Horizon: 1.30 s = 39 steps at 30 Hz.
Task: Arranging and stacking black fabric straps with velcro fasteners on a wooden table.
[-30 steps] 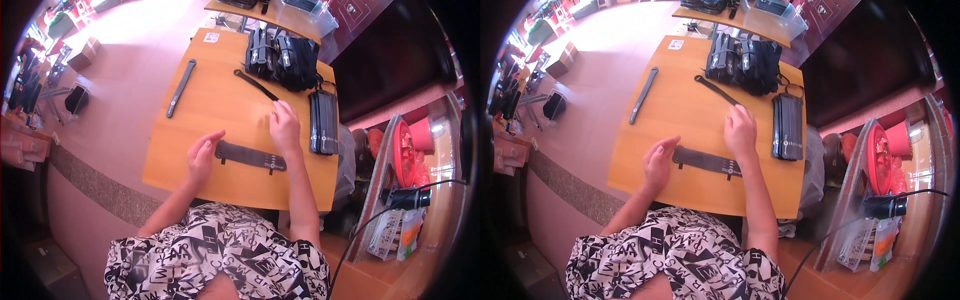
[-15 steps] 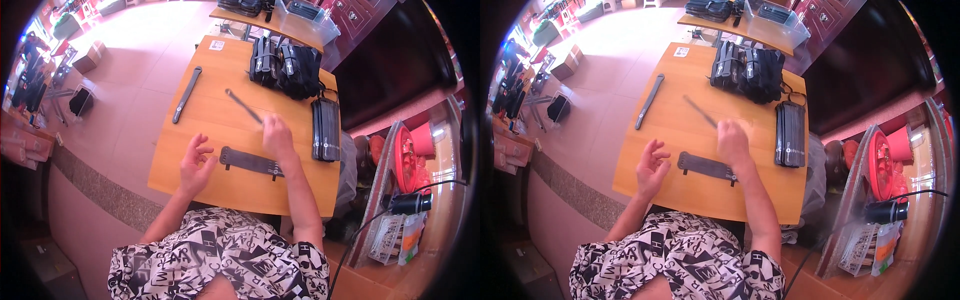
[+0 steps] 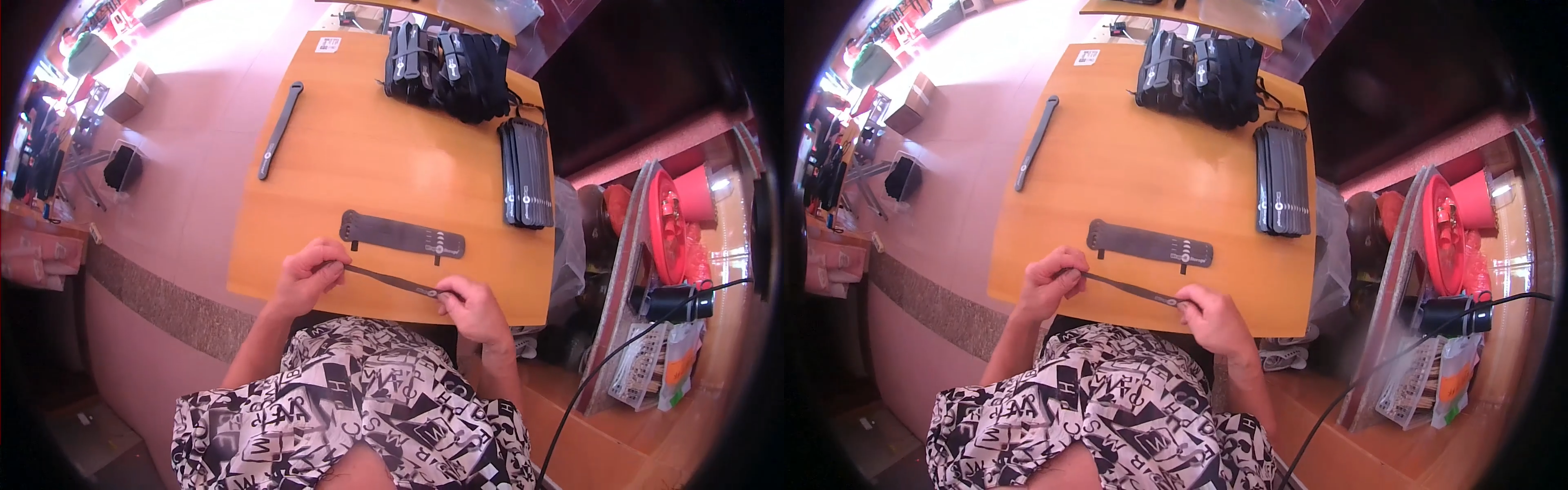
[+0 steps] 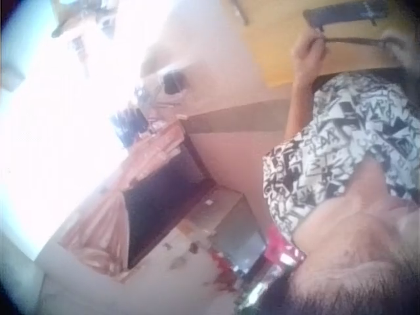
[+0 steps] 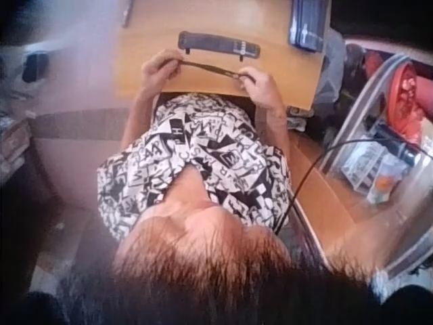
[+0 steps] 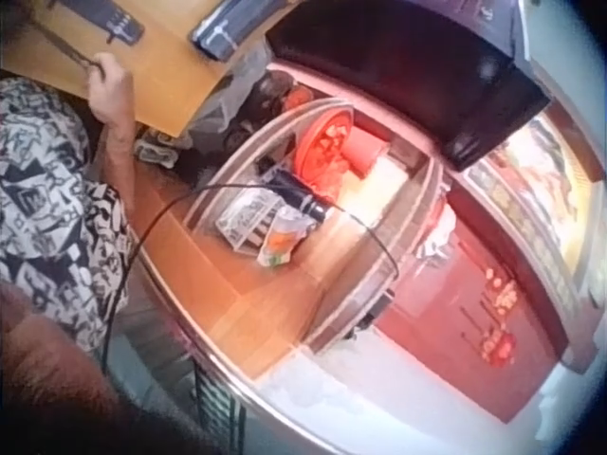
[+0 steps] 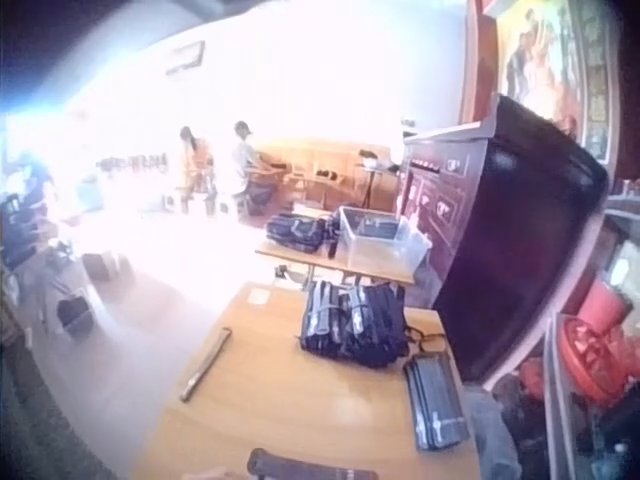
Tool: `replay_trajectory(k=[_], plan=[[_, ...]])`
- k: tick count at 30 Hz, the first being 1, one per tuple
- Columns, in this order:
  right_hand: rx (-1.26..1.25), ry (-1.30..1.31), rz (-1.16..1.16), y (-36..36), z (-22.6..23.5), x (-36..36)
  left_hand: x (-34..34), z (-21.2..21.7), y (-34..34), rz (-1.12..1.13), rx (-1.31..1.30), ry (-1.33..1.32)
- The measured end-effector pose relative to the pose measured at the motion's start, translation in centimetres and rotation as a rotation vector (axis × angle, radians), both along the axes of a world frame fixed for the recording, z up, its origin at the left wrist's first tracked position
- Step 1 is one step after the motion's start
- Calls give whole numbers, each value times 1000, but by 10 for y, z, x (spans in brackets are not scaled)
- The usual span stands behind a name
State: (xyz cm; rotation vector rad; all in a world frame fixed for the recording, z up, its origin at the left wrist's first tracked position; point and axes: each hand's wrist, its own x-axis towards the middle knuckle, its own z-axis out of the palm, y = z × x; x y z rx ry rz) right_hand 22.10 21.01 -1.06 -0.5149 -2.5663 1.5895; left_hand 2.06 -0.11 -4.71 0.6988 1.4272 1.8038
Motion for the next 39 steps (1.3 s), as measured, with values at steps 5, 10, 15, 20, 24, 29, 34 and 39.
replay_trajectory(k=[5,10,15,20,24,29,34,39], plan=[[-305,-63,-317,8,-27,14,5,-3,0,35,-116,253],[-389,0,-387,17,-34,14,5,2,-3,121,-178,-291],[-469,28,-435,26,-34,10,-1,0,4,148,-192,-346],[-381,0,-455,34,-36,2,-4,-1,17,241,-403,-4],[-220,6,-482,37,-40,-8,-12,-1,29,278,-544,152],[-128,-59,-510,39,-46,-16,-19,-10,36,337,-577,309],[-44,-106,-527,38,-46,-21,-19,-16,40,363,-632,387],[-48,-88,-559,40,-51,-20,-18,-15,41,372,-633,379]])
